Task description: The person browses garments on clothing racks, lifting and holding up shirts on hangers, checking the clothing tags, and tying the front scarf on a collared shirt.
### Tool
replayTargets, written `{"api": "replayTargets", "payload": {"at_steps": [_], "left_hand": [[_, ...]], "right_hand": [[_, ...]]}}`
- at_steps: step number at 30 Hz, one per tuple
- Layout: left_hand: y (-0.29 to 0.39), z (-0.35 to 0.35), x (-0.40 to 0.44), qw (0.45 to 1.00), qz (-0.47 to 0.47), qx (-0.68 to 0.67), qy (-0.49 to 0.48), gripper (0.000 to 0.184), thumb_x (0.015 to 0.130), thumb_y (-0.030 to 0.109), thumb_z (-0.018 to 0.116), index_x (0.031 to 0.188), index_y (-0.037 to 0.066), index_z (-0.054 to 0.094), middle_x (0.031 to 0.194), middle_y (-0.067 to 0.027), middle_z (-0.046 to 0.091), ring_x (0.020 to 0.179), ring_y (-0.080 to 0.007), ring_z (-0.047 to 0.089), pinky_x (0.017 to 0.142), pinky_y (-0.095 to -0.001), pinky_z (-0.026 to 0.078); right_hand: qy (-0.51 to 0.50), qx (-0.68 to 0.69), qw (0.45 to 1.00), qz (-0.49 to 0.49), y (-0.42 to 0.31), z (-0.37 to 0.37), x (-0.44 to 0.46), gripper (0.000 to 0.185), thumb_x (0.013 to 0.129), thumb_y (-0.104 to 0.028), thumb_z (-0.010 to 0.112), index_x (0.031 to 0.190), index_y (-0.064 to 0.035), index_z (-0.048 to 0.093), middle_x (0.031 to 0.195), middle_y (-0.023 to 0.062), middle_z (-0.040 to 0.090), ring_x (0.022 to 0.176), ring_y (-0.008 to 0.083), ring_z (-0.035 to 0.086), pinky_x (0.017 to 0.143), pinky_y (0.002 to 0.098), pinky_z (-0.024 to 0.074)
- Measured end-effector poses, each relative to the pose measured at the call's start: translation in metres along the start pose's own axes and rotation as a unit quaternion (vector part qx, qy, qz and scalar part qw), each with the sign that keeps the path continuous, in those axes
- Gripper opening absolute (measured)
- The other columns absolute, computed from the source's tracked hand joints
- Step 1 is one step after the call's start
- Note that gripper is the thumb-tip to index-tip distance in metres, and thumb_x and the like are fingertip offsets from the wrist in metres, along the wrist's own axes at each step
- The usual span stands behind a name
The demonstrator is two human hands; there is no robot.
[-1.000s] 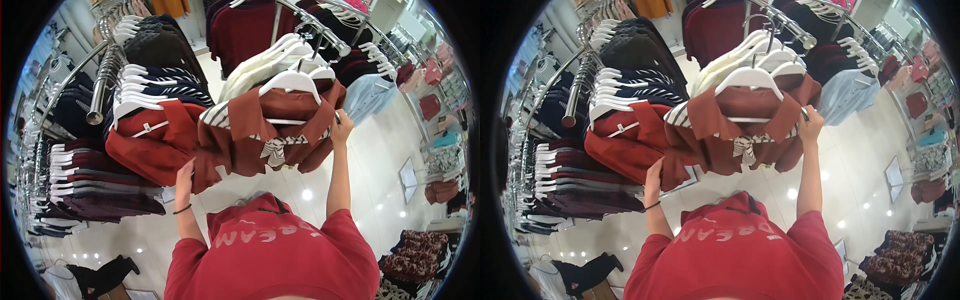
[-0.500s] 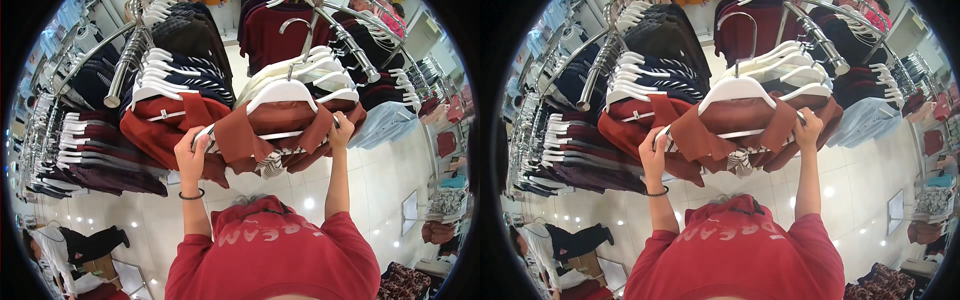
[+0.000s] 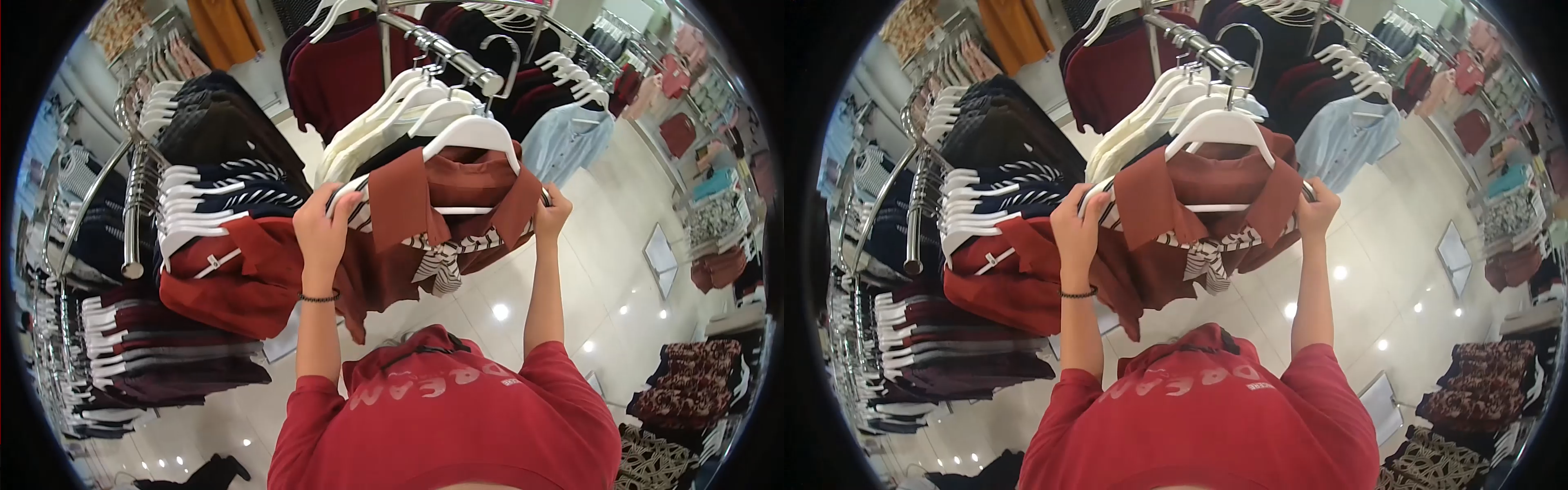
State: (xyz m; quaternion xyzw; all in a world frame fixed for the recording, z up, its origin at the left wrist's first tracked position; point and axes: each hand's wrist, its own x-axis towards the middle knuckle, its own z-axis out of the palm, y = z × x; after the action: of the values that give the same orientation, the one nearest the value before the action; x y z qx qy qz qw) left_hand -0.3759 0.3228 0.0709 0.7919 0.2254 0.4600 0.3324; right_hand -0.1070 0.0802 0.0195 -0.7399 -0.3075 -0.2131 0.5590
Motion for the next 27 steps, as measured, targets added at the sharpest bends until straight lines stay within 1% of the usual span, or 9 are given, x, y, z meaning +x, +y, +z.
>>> {"api": "replayTargets", "payload": {"at_steps": [6, 9, 12, 13, 17, 20, 22, 24, 27], "left_hand": [[-0.010, 0.030, 0.001, 0.998, -0.014, 0.031, -0.051, 0.032, 0.083, 0.035, 0.063, 0.085, 0.003, 0.062, 0.069, -0.0175, 0.058, 0.062, -0.0359, 0.056, 0.056, -0.0371, 0.043], [-0.015, 0.036, -0.008, 0.998, 0.003, 0.021, -0.053, 0.031, 0.083, 0.033, 0.064, 0.085, 0.002, 0.062, 0.067, -0.0178, 0.056, 0.059, -0.0335, 0.056, 0.055, -0.0362, 0.042], [-0.020, 0.038, -0.017, 0.999, -0.026, -0.001, -0.042, 0.029, 0.083, 0.031, 0.064, 0.084, 0.001, 0.062, 0.065, -0.0165, 0.056, 0.055, -0.0307, 0.055, 0.054, -0.0352, 0.042], [-0.024, 0.040, -0.021, 0.999, -0.024, -0.013, -0.030, 0.028, 0.084, 0.028, 0.064, 0.083, 0.001, 0.062, 0.063, -0.0151, 0.055, 0.052, -0.0275, 0.053, 0.052, -0.0333, 0.042], [-0.025, 0.046, -0.030, 1.000, -0.014, 0.009, -0.011, 0.026, 0.084, 0.028, 0.064, 0.083, 0.002, 0.061, 0.063, -0.0146, 0.055, 0.053, -0.0265, 0.053, 0.053, -0.0315, 0.042], [-0.018, 0.053, -0.034, 0.998, -0.054, 0.022, -0.003, 0.026, 0.084, 0.028, 0.064, 0.083, 0.002, 0.061, 0.064, -0.0149, 0.056, 0.055, -0.0281, 0.054, 0.054, -0.0321, 0.043], [-0.019, 0.063, -0.038, 0.998, -0.045, 0.033, 0.013, 0.026, 0.085, 0.028, 0.062, 0.084, 0.002, 0.061, 0.066, -0.0151, 0.057, 0.057, -0.0306, 0.054, 0.055, -0.0331, 0.043], [-0.020, 0.074, -0.039, 0.998, -0.035, 0.049, 0.029, 0.026, 0.086, 0.029, 0.061, 0.085, 0.002, 0.061, 0.067, -0.0154, 0.057, 0.059, -0.0323, 0.054, 0.056, -0.0339, 0.043], [-0.024, 0.086, -0.036, 0.992, -0.072, 0.094, 0.046, 0.027, 0.087, 0.032, 0.058, 0.086, 0.005, 0.061, 0.069, -0.0169, 0.057, 0.060, -0.0349, 0.055, 0.056, -0.0361, 0.043]], "right_hand": [[0.008, -0.068, 0.997, 0.020, 0.028, -0.019, -0.007, 0.020, 0.067, -0.016, 0.071, 0.069, 0.0004, 0.059, 0.054, 0.0136, 0.054, 0.048, 0.0143, 0.053, 0.050, 0.0295, 0.0410], [0.005, -0.087, 0.996, 0.031, 0.028, -0.024, -0.010, 0.021, 0.067, -0.017, 0.071, 0.069, 0.0003, 0.060, 0.055, 0.0148, 0.055, 0.050, 0.0172, 0.057, 0.051, 0.0299, 0.0421], [-0.004, -0.095, 0.995, -0.005, 0.033, -0.021, -0.008, 0.022, 0.066, -0.018, 0.072, 0.069, 0.0000, 0.061, 0.057, 0.0148, 0.057, 0.052, 0.0195, 0.059, 0.051, 0.0304, 0.0429], [-0.012, -0.093, 0.996, -0.001, 0.031, -0.019, -0.006, 0.022, 0.066, -0.019, 0.073, 0.069, -0.0003, 0.061, 0.057, 0.0146, 0.058, 0.051, 0.0204, 0.059, 0.051, 0.0300, 0.0431], [-0.048, -0.069, 0.996, 0.031, 0.040, -0.015, 0.004, 0.023, 0.065, -0.019, 0.073, 0.069, -0.0003, 0.061, 0.058, 0.0146, 0.059, 0.052, 0.0217, 0.060, 0.052, 0.0302, 0.0435], [-0.061, -0.044, 0.997, 0.017, 0.048, -0.011, 0.008, 0.024, 0.065, -0.021, 0.073, 0.070, -0.0001, 0.061, 0.059, 0.0148, 0.059, 0.053, 0.0232, 0.060, 0.052, 0.0305, 0.0436], [-0.075, -0.036, 0.996, -0.012, 0.060, -0.006, 0.019, 0.026, 0.066, -0.022, 0.073, 0.070, 0.0001, 0.061, 0.059, 0.0150, 0.059, 0.053, 0.0242, 0.060, 0.051, 0.0307, 0.0436], [-0.099, -0.047, 0.994, -0.029, 0.069, -0.003, 0.033, 0.027, 0.067, -0.024, 0.072, 0.069, -0.0001, 0.060, 0.059, 0.0173, 0.058, 0.053, 0.0290, 0.060, 0.050, 0.0330, 0.0429], [-0.120, -0.040, 0.991, -0.049, 0.075, 0.003, 0.057, 0.027, 0.069, -0.026, 0.072, 0.066, -0.0015, 0.059, 0.057, 0.0183, 0.055, 0.054, 0.0333, 0.058, 0.049, 0.0364, 0.0409]]}}
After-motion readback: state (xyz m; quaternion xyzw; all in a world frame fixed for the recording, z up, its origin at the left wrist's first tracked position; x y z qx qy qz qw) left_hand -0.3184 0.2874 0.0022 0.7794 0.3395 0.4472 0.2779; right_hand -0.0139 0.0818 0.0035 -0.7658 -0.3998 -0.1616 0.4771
